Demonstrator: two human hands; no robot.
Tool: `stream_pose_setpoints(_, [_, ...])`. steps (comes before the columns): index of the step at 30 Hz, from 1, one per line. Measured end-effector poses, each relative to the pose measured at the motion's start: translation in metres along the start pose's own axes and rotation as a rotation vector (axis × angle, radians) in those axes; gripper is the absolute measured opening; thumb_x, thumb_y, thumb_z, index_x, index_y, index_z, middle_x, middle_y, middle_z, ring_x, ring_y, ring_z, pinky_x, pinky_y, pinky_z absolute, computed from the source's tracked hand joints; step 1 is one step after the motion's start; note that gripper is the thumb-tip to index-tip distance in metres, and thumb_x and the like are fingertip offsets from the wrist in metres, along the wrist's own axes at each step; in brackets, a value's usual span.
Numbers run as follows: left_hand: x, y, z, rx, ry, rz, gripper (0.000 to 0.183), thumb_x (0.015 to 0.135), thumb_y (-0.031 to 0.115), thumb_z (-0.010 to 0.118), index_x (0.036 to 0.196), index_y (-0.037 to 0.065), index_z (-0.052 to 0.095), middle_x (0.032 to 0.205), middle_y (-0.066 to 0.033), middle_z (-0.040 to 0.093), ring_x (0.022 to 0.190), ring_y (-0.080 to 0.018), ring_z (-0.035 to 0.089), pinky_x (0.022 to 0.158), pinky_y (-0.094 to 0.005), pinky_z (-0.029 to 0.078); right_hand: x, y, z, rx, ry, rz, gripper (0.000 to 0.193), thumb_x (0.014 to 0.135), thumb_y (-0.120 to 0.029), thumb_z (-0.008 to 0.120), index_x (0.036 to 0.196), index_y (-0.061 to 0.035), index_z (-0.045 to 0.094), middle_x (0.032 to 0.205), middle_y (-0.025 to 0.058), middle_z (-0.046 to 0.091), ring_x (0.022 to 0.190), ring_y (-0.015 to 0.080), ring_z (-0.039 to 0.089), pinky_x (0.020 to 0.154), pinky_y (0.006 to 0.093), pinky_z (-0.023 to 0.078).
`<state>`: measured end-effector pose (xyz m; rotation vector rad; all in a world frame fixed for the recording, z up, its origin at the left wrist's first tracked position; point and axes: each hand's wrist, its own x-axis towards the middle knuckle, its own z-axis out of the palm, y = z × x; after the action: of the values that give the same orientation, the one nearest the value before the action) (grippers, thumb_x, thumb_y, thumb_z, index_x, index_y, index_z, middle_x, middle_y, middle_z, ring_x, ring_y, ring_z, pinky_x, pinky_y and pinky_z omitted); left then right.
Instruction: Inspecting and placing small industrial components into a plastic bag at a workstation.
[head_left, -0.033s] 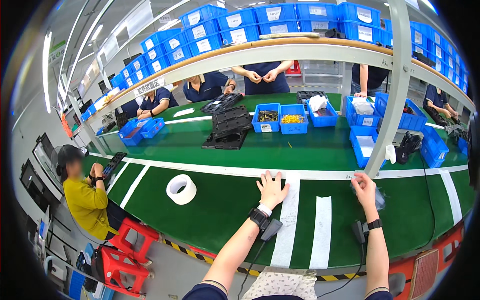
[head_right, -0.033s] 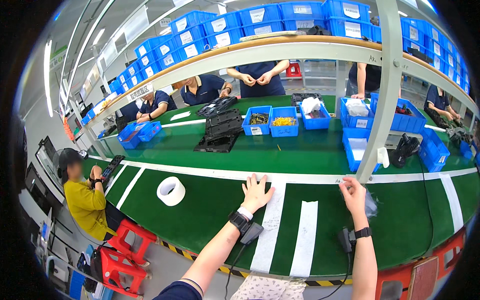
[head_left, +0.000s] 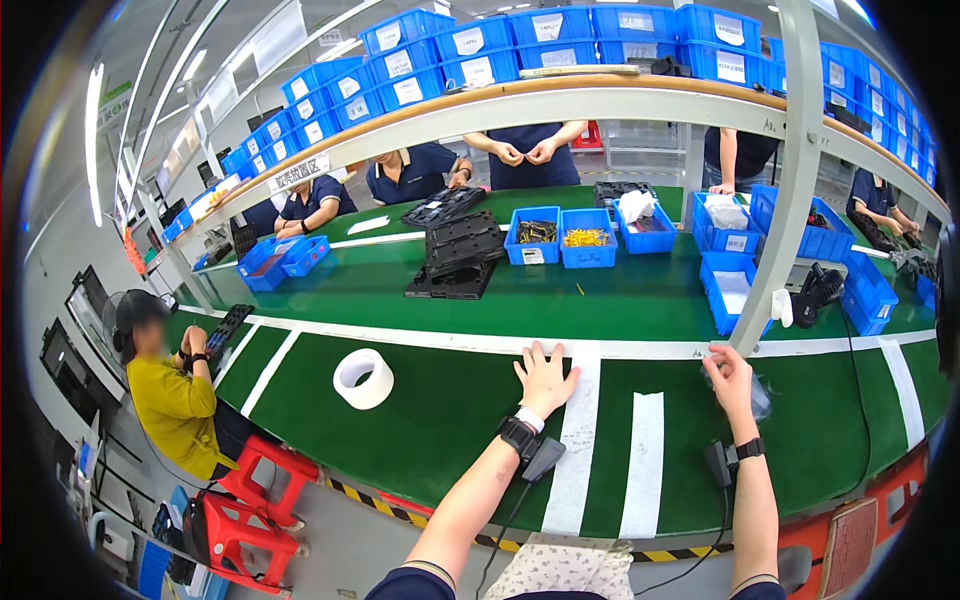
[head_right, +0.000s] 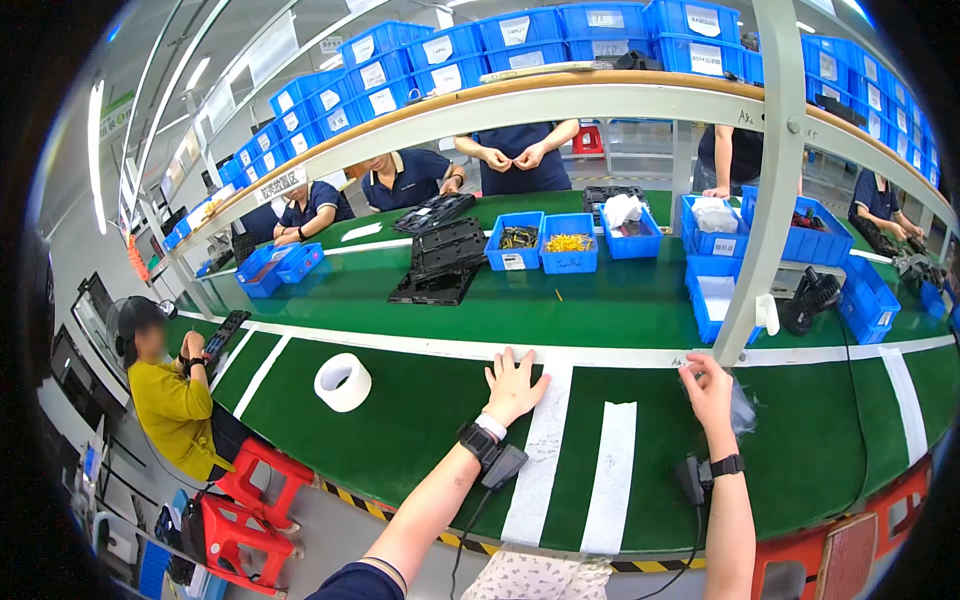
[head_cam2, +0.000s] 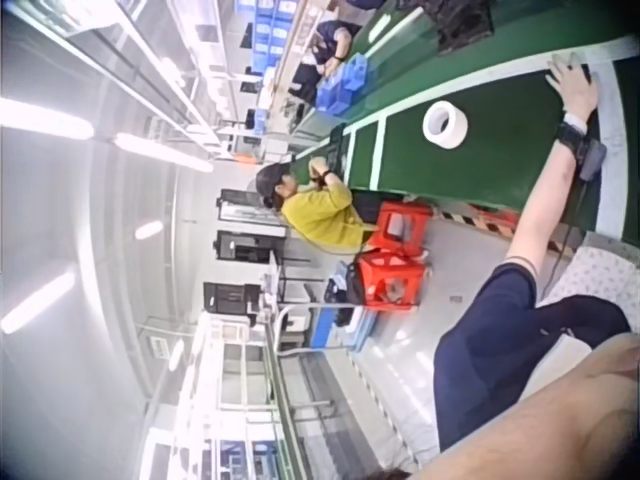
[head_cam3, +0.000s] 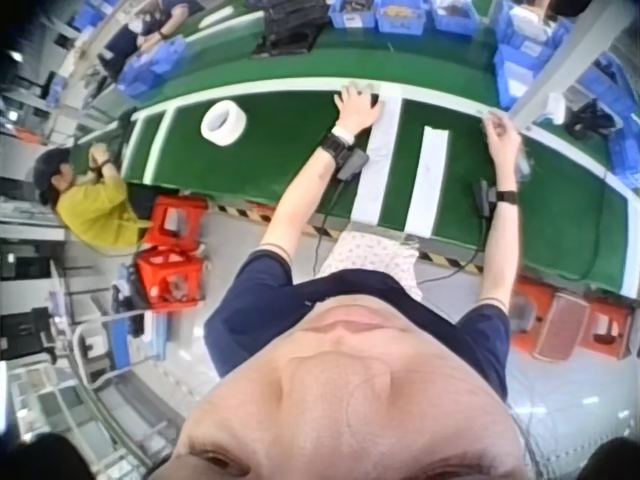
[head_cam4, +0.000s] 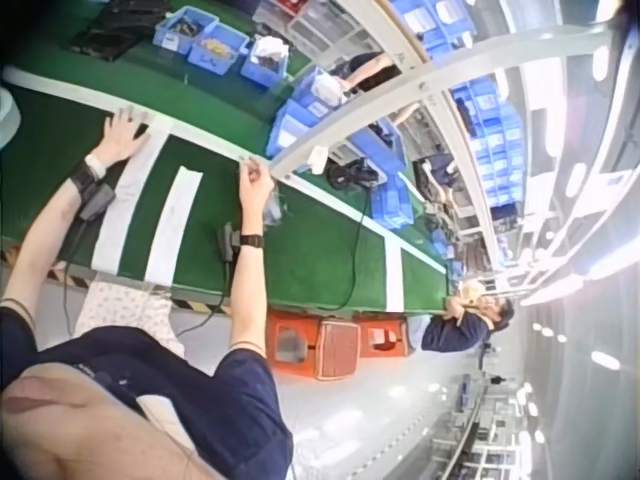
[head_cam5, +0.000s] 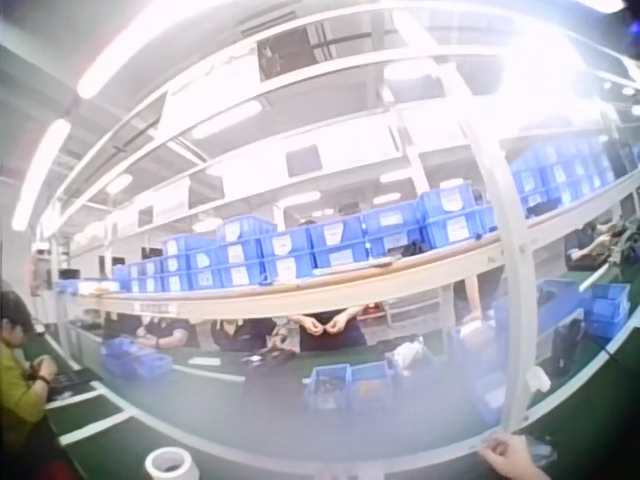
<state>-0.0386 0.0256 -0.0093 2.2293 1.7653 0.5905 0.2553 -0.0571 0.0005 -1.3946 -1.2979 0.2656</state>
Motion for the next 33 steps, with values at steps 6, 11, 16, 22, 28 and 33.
stream_pose_setpoints(6, [-0.001, 0.003, 0.000, 0.024, -0.011, -0.006, 0.062, 0.074, 0.043, 0.050, 0.125, 0.009, 0.035, 0.130, -0.0295, 0.019, 0.122, -0.0450, 0.014, 0.096, -0.0570, 0.013, -0.001, 0.002, -0.001, 0.029, -0.032, 0.008, 0.023, 0.072, -0.002, 0.060, 0.094, 0.0008, 0.055, 0.067, 0.0029, 0.057, 0.039, 0.0024, 0.043, 0.035, 0.0171, 0.033])
stream_pose_setpoints(11, [0.001, 0.002, 0.000, 0.015, 0.003, 0.001, 0.062, 0.075, 0.043, 0.049, 0.125, 0.009, 0.035, 0.130, -0.0296, 0.019, 0.122, -0.0455, 0.015, 0.095, -0.0580, 0.012, 0.001, -0.008, -0.004, 0.023, -0.061, 0.037, 0.029, 0.071, -0.002, 0.061, 0.099, -0.0009, 0.053, 0.070, 0.0048, 0.059, 0.041, 0.0029, 0.045, 0.037, 0.0179, 0.036])
stream_pose_setpoints(16, [-0.001, 0.000, 0.001, 0.009, 0.006, 0.006, 0.062, 0.074, 0.043, 0.049, 0.125, 0.009, 0.036, 0.130, -0.0297, 0.019, 0.121, -0.0461, 0.015, 0.095, -0.0583, 0.012, -0.002, -0.013, -0.002, 0.071, -0.052, 0.036, 0.038, 0.072, -0.002, 0.060, 0.108, -0.0025, 0.048, 0.074, 0.0052, 0.059, 0.042, 0.0028, 0.046, 0.037, 0.0168, 0.036])
stream_pose_setpoints(22, [0.000, 0.000, 0.002, 0.007, -0.007, -0.001, 0.064, 0.074, 0.043, 0.049, 0.125, 0.009, 0.035, 0.131, -0.0295, 0.018, 0.122, -0.0455, 0.014, 0.096, -0.0570, 0.011, -0.002, -0.010, -0.002, 0.055, -0.097, 0.026, 0.040, 0.073, -0.002, 0.059, 0.111, -0.0033, 0.046, 0.074, 0.0055, 0.059, 0.043, 0.0026, 0.046, 0.038, 0.0169, 0.037])
stream_pose_setpoints(28, [0.000, 0.005, -0.004, 0.014, -0.052, -0.019, 0.063, 0.076, 0.042, 0.049, 0.127, 0.009, 0.033, 0.132, -0.0285, 0.016, 0.123, -0.0446, 0.011, 0.096, -0.0570, 0.010, -0.001, -0.007, -0.002, 0.065, -0.099, 0.032, 0.041, 0.073, -0.002, 0.059, 0.112, -0.0034, 0.046, 0.072, 0.0053, 0.059, 0.043, 0.0028, 0.046, 0.037, 0.0172, 0.037])
stream_pose_setpoints(33, [0.000, 0.004, -0.004, 0.008, -0.010, 0.004, 0.062, 0.075, 0.040, 0.050, 0.125, 0.008, 0.034, 0.131, -0.0300, 0.018, 0.122, -0.0457, 0.013, 0.096, -0.0579, 0.011, 0.001, -0.012, 0.000, 0.052, -0.086, 0.031, 0.044, 0.072, -0.001, 0.060, 0.113, -0.0044, 0.045, 0.075, 0.0061, 0.060, 0.042, 0.0040, 0.048, 0.038, 0.0184, 0.038])
